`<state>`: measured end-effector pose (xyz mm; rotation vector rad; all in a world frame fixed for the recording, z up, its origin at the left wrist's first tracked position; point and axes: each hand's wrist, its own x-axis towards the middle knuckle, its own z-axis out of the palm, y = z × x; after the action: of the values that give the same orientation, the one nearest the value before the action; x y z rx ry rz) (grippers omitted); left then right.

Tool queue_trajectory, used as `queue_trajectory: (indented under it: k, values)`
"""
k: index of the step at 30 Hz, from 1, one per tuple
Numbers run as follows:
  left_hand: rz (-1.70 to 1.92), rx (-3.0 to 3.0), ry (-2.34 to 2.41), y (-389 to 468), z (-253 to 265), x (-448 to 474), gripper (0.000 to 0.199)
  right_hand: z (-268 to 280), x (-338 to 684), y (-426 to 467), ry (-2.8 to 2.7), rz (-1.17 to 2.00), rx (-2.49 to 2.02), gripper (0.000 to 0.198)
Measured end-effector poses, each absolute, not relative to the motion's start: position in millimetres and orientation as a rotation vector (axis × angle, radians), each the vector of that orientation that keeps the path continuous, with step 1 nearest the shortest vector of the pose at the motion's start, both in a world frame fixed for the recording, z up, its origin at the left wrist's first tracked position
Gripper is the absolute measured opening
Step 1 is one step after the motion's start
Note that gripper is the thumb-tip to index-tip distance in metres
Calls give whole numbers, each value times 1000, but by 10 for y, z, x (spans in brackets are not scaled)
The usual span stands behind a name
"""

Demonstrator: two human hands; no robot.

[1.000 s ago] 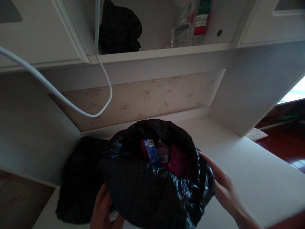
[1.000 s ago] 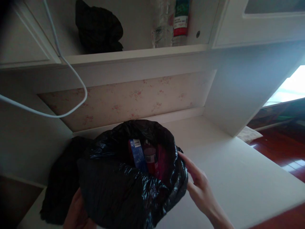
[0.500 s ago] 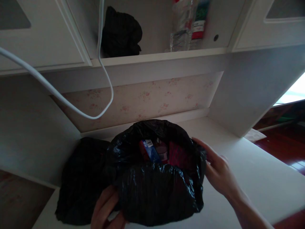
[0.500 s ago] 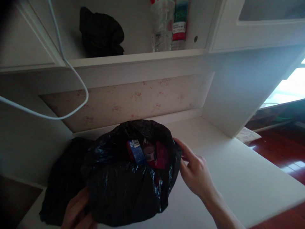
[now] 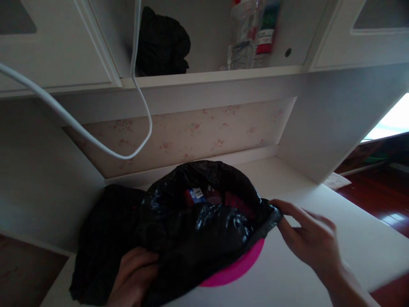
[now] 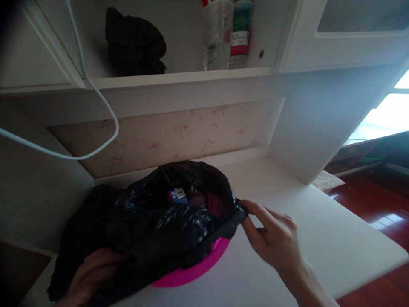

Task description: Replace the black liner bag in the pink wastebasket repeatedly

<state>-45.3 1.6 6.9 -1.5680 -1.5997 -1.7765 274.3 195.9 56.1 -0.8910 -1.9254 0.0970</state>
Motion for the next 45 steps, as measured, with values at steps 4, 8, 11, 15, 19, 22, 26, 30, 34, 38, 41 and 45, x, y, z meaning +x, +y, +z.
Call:
queue_trajectory:
  k: [4,8,11,15,19,22,26,30,34,38,41,45]
  values:
    - [-2088,-1090,-2037,223,441,-371,28,850,2536,2296,-1948,225,-1024,27]
    - [-2105,-838,-2118,427,520,-569,45,766,2418,2591,-1888,585,-1242,52]
    - [-2089,-698,-2248,484,323,-686,50,559,2385,2685,-1763,908,-1319,66]
    - [-2182,-598,-2367,396,-46,-745,55,292,2385,2699,-1583,1338,-1066,67]
    - [-2362,-533,-2450,324,-265,-804,56,151,2396,2750,-1449,1796,-747,64]
    - [-2578,-696,-2536,395,-226,-857,54,165,2365,2832,-1408,1933,-602,66]
    - [-2830,-986,-2480,622,22,-962,62,334,2242,2975,-1381,1941,-623,75]
    - [-2958,-969,-2265,887,319,-1089,74,567,2073,3148,-1407,1776,-683,72]
    - [-2966,-1051,-2088,1127,568,-1179,74,767,1904,3294,-1373,1621,-652,54]
    - [-2963,-957,-1863,1312,760,-1269,54,964,1800,3367,-1315,1477,-609,43]
    - [-2961,-815,-1633,1328,886,-1339,44,1087,1849,3381,-1240,1356,-573,41]
    - [-2943,-696,-1524,1163,1016,-1339,39,1106,2090,3302,-1161,1268,-566,45]
